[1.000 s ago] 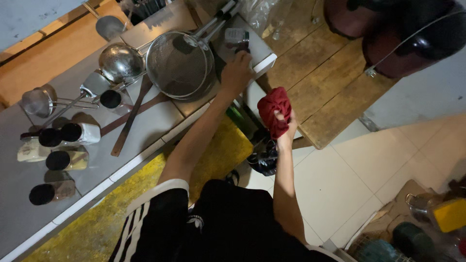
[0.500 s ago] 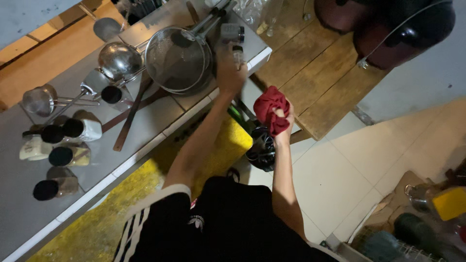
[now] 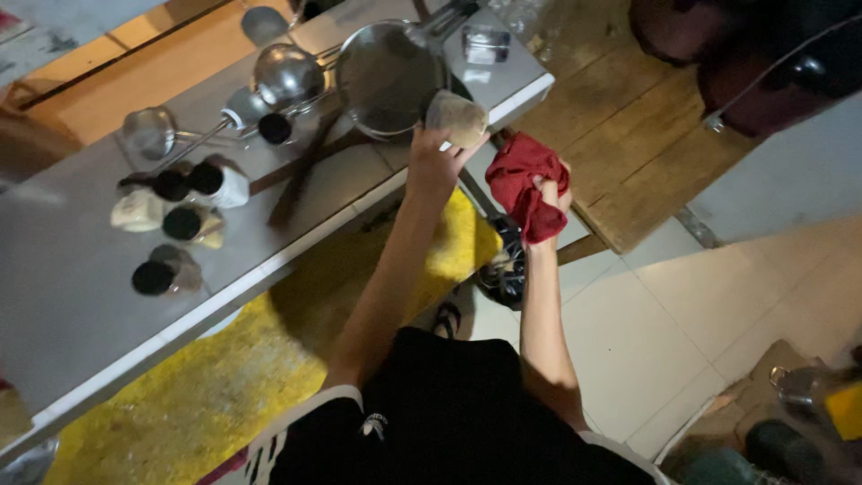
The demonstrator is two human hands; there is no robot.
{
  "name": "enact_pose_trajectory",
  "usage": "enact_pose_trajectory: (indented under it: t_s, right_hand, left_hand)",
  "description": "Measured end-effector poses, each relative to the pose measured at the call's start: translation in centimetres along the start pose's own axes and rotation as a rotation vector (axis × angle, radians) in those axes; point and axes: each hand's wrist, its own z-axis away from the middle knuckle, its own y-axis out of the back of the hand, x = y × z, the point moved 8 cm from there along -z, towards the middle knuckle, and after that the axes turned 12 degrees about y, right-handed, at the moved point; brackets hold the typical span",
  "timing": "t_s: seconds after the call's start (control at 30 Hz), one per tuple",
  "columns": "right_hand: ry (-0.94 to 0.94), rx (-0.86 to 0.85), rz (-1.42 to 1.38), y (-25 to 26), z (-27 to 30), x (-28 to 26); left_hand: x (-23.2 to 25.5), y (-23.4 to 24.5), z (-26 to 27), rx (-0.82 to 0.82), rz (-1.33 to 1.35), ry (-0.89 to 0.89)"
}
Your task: The person wipes several small glass jars with a red cloth, handling them one at a time. After wiping, the person places the jars into a wooden rack on the counter.
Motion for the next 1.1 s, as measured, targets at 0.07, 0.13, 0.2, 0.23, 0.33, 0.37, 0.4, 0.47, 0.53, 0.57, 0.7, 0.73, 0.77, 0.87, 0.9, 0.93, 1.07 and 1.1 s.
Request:
enact_pose_trajectory:
  t_s: [0.07,0.13,0.2,0.23,0.33,0.37,0.4,0.47,0.53,0.57,0.7,0.73,0.77,0.87,0.9,0.93,1.07,1.1]
  right_hand:
    - [0.087,-0.100,-0.017,-2.8,0.9,-1.9]
    - [0.126,-0.146,-0.019,-5.4,2.0,-3.1]
    - [0.116,-0.135,0.000,-7.5,3.4,-4.0]
    - [0.160,-0.170,0.041,-8.8,4.4,-5.1]
    - [0.249,-0.254,0.125,-12.8,8.1,-8.5]
    - [0.250,-0.272,0.126,-14.0,9.3,-9.5]
    - [0.252,-0.290,0.127,-15.1,10.4,-10.4]
    - [0.293,-0.331,0.152,-17.1,13.2,-12.3]
    - [0.291,-0.356,0.149,-18.6,15.7,-13.5]
    - [0.265,-0.360,0.137,-19.1,17.0,-13.8]
    - [0.265,-0.376,0.089,-20.3,20.8,-14.3]
    - [0.264,-0.387,0.102,-20.6,21.6,-14.3]
    - [0.263,-0.401,0.116,-21.0,22.3,-14.1]
    - [0.200,-0.467,0.091,-22.9,24.4,-13.6]
    - [0.173,-0.495,0.070,-23.8,25.0,-13.5]
    - [0.161,-0.553,0.067,-25.0,25.6,-13.6]
    - [0.379,-0.837,0.188,-29.3,29.5,-16.7]
    - [0.508,-0.917,0.246,-30.1,30.5,-17.9]
  left_hand:
    - [0.6,0.6,2.1,-0.035,0.101,-0.020]
    - [1.1,2.0,3.7,-0.012,0.191,-0.026]
    - [1.4,4.1,5.3,0.070,0.272,-0.012]
    - [2.3,4.4,6.6,0.034,0.144,-0.042]
    - [5.1,4.6,11.5,0.079,-0.090,-0.122]
    - [6.1,4.7,13.3,0.193,-0.066,-0.149]
    - [7.1,4.5,15.4,0.306,-0.042,-0.177]
    - [9.1,2.4,19.2,0.324,-0.103,-0.221]
    - [10.9,0.6,22.8,0.355,-0.195,-0.234]
    - [11.6,0.0,24.8,0.380,-0.255,-0.223]
    - [14.8,-0.5,30.9,0.511,-0.652,-0.129]
    - [15.0,-0.2,31.9,0.534,-0.695,-0.087]
    - [15.3,0.2,32.7,0.558,-0.736,-0.047]
    - [16.2,1.0,35.6,0.540,-0.681,-0.072]
    - [16.7,1.1,36.4,0.516,-0.636,-0.110]
    - [17.3,1.3,37.2,0.540,-0.662,-0.148]
    - [19.1,1.9,39.9,0.610,-0.711,-0.410]
    - [19.6,1.7,40.4,0.614,-0.712,-0.507]
